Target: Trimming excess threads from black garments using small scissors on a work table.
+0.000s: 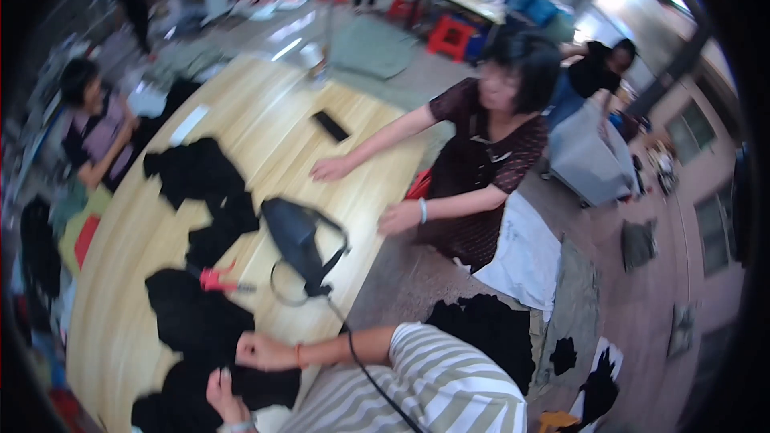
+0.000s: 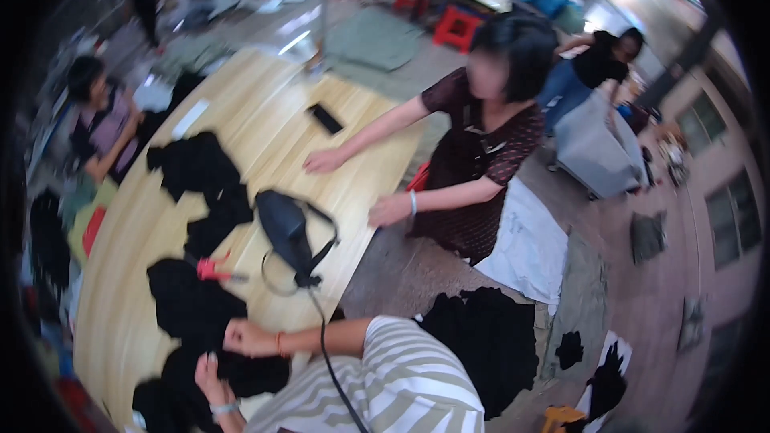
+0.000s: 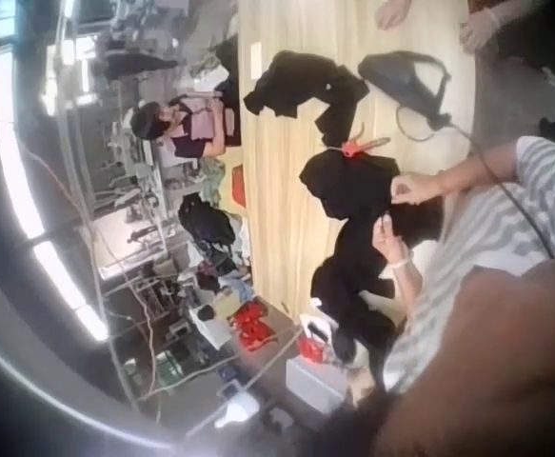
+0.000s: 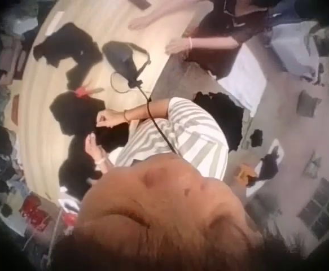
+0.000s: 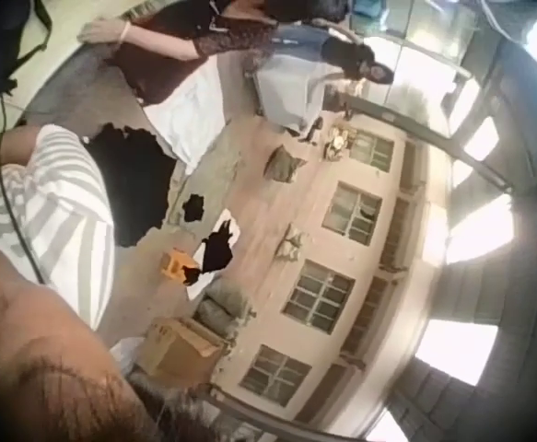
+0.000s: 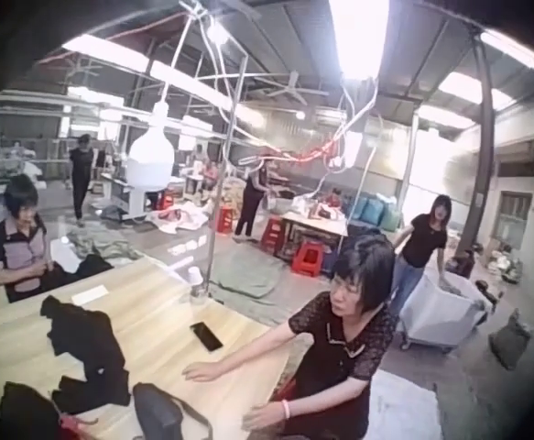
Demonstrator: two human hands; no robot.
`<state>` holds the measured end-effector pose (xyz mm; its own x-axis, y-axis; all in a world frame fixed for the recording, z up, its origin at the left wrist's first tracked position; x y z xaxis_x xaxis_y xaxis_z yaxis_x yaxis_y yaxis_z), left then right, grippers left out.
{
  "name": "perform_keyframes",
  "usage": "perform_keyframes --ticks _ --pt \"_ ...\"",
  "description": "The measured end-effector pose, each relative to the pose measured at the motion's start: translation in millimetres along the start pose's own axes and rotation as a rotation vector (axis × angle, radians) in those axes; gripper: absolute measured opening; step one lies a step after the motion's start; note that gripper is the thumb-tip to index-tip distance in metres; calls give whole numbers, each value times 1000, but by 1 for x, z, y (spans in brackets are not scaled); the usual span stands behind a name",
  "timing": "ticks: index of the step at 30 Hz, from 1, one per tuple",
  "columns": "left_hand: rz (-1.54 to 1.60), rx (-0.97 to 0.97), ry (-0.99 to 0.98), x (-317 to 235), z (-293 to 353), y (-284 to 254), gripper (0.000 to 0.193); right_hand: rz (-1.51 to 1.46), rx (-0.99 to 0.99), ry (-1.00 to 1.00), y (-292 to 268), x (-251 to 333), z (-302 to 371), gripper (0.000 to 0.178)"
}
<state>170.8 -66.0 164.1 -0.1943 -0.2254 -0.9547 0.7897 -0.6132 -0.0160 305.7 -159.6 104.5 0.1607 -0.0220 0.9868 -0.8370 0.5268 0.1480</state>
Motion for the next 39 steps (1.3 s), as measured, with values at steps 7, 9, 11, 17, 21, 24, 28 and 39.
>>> perform_keyframes --ticks 7,9,11,17,21,24,28,39 --pt "-61 -127 22 7 16 7 11 -153 308 484 1 26 -7 42" --pt "-142 -128 71 5 24 7 11 -179 475 531 16 24 -8 35" --pt "-165 -196 189 10 35 -3 8 -220 507 529 26 18 -10 26" --pt "136 -313 171 19 77 -19 10 -148 438 534 45 38 -14 25" --pt "192 -345 158 27 99 -20 11 -113 409 677 50 24 -7 35" --pt "182 -333 146 36 110 -18 11 -39 568 587 63 27 9 35" --pt "165 -296 162 39 117 -10 10 133 672 256 79 38 14 22" --pt "89 -293 147 45 118 -8 9 -352 577 607 66 36 21 16"
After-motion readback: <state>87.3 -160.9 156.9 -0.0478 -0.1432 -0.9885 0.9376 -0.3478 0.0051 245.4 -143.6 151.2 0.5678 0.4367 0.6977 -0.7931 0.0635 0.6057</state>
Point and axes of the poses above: each hand's wrist, its own z-axis away from the middle knuckle, its own y-axis out of the palm, x = y × z, the point moved 6 cm from there along -z, towards the middle knuckle, and after that the axes turned 2 degrees about -z, right-handed, at the moved point
